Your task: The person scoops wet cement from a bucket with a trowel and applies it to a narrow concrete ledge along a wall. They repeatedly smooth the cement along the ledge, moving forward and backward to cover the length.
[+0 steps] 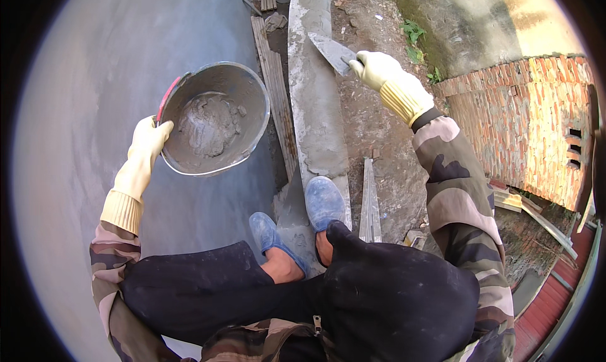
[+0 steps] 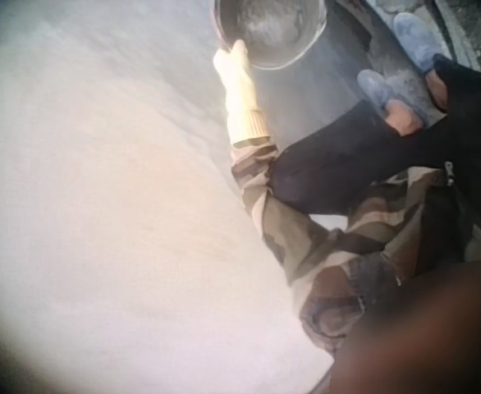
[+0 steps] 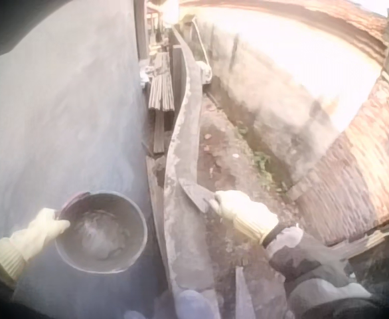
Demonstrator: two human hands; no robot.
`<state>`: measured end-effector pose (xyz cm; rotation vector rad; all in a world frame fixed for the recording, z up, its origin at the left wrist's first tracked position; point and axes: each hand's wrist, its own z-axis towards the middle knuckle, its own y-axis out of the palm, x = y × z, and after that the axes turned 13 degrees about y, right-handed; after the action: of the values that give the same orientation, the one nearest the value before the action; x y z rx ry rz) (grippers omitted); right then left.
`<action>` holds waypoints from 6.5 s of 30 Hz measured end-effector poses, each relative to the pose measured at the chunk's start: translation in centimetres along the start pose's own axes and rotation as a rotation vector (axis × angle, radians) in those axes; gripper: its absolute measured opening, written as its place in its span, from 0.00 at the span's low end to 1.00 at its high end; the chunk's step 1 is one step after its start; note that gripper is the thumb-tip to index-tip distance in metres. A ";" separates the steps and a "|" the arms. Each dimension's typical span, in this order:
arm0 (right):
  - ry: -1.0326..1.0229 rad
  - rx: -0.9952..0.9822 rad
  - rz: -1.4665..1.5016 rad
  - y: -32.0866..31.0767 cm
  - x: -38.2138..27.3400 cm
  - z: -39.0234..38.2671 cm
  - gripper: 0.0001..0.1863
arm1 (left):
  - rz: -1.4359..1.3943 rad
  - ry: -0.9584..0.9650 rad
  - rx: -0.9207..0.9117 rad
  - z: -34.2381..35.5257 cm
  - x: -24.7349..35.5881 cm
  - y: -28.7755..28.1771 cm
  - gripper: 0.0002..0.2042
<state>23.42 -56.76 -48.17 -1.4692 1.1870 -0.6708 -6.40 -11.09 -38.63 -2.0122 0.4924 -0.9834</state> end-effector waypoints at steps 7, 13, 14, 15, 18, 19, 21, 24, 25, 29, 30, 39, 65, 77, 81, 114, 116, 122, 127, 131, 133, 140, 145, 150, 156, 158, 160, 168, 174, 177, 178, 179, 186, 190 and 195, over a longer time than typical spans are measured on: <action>-0.069 -0.189 0.015 2.1 0.6 -5.1 0.19 | -0.064 -0.020 0.026 0.7 -1.4 0.5 0.10; -0.321 -0.236 0.014 2.6 5.0 -16.7 0.12 | -0.014 -0.021 0.020 0.6 0.1 0.4 0.09; -0.363 -0.250 0.032 2.4 5.4 -18.3 0.11 | 0.000 -0.024 0.019 0.6 0.3 0.4 0.09; -0.383 -0.312 0.017 2.3 5.7 -19.4 0.11 | 0.023 -0.044 0.017 0.5 0.5 0.4 0.09; -0.400 -0.335 0.003 2.0 6.1 -19.7 0.14 | 0.033 -0.022 0.022 0.5 0.8 0.4 0.09; -0.403 -0.336 -0.003 2.0 6.2 -19.1 0.14 | 0.021 -0.028 0.020 0.5 0.8 0.4 0.10; -0.304 -0.223 0.081 2.1 6.2 -16.9 0.17 | 0.006 -0.027 0.015 0.3 0.7 0.3 0.10; 0.044 -0.232 0.451 1.9 6.5 -13.8 0.19 | -0.009 -0.026 0.006 0.2 0.5 0.2 0.10; 0.259 -0.409 0.711 1.8 6.5 -13.0 0.19 | -0.016 -0.022 0.010 0.2 0.5 0.2 0.10; 0.602 -0.738 1.129 1.9 5.9 -10.1 0.20 | -0.023 -0.022 0.003 0.2 0.4 0.2 0.10; 0.667 -0.767 1.224 1.8 5.5 -9.0 0.20 | -0.016 -0.028 -0.003 0.2 0.5 0.2 0.10; 0.602 -0.618 1.536 -0.3 2.9 2.0 0.23 | 0.058 -0.021 -0.034 0.8 1.0 -0.1 0.08; 0.872 -1.097 1.128 6.4 3.7 -30.7 0.19 | -0.021 0.048 -0.070 1.9 -1.0 0.6 0.11; 0.055 -0.039 0.115 1.0 2.3 -12.6 0.18 | 0.060 0.034 -0.086 0.8 1.6 -0.4 0.11; -0.120 -0.039 0.004 0.8 1.3 -8.4 0.16 | 0.062 0.033 -0.095 1.1 0.9 -0.4 0.10; 0.703 -0.907 1.234 7.0 3.4 -23.8 0.18 | -0.063 -0.013 -0.078 1.2 0.3 0.3 0.07; 0.755 -0.940 1.234 7.2 3.5 -27.6 0.18 | -0.064 -0.008 -0.080 1.5 0.5 0.4 0.07; 0.832 -1.152 0.961 5.7 5.9 -34.6 0.18 | -0.082 0.000 -0.087 1.4 0.5 0.2 0.06; 0.473 -0.407 0.442 3.9 5.8 -29.1 0.20 | -0.075 0.040 -0.056 1.0 0.4 0.2 0.04; 0.275 -0.167 0.328 3.3 3.4 -20.9 0.22 | -0.075 -0.002 -0.055 0.8 1.0 0.1 0.06; 0.217 -0.057 0.279 3.4 2.4 -18.1 0.19 | -0.063 0.012 -0.060 0.5 1.2 0.0 0.07; -0.007 -0.078 0.170 5.7 -0.5 -20.4 0.15 | -0.049 -0.029 -0.037 -0.4 1.4 -0.2 0.07; -0.118 -0.113 0.177 6.5 -3.9 -21.3 0.16 | 0.069 -0.018 -0.030 -0.1 2.0 -0.7 0.10; 0.126 0.022 0.189 4.2 -3.1 -14.9 0.18 | 0.088 -0.034 -0.028 -0.1 2.4 -0.7 0.10; 0.057 -0.052 0.108 4.1 -4.9 -13.2 0.19 | 0.114 -0.006 -0.020 -0.7 2.8 -1.2 0.11; -0.072 -0.273 0.060 4.5 -5.3 -13.4 0.20 | 0.069 0.011 -0.020 -0.8 2.9 -1.1 0.10; 0.060 -0.064 0.145 4.6 -4.8 -12.4 0.20 | 0.060 0.012 -0.022 -0.9 3.0 -1.1 0.10; 0.173 0.034 0.081 3.8 -3.0 -7.9 0.22 | 0.134 -0.013 -0.045 -0.7 3.5 -1.4 0.11; 0.007 -0.117 0.257 3.5 -2.3 -9.6 0.21 | 0.071 -0.024 -0.033 -1.0 3.2 -1.3 0.11; 0.525 -0.424 0.838 2.4 0.9 -5.2 0.19 | 0.082 -0.024 -0.038 -0.9 3.0 -1.3 0.11; 0.578 -0.496 1.003 2.3 1.5 -4.1 0.20 | 0.083 -0.042 -0.048 -0.8 3.0 -1.3 0.11; 0.679 -0.557 1.157 2.3 1.8 -3.5 0.21 | 0.084 -0.020 -0.057 -0.7 2.9 -1.3 0.11; 0.682 -0.777 1.186 3.6 1.3 -10.2 0.18 | 0.114 -0.013 -0.054 -0.3 2.5 -1.2 0.11; 0.703 -0.911 1.126 4.7 2.8 -17.2 0.18 | 0.105 -0.014 -0.073 0.1 2.1 -1.0 0.11; 0.750 -1.057 1.050 6.1 4.8 -25.8 0.19 | 0.119 -0.008 -0.083 0.3 2.7 -0.9 0.11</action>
<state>0.30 -70.65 -48.11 -1.0466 2.8703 0.2770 -4.47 -12.09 -36.77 -2.0341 0.6502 -0.8946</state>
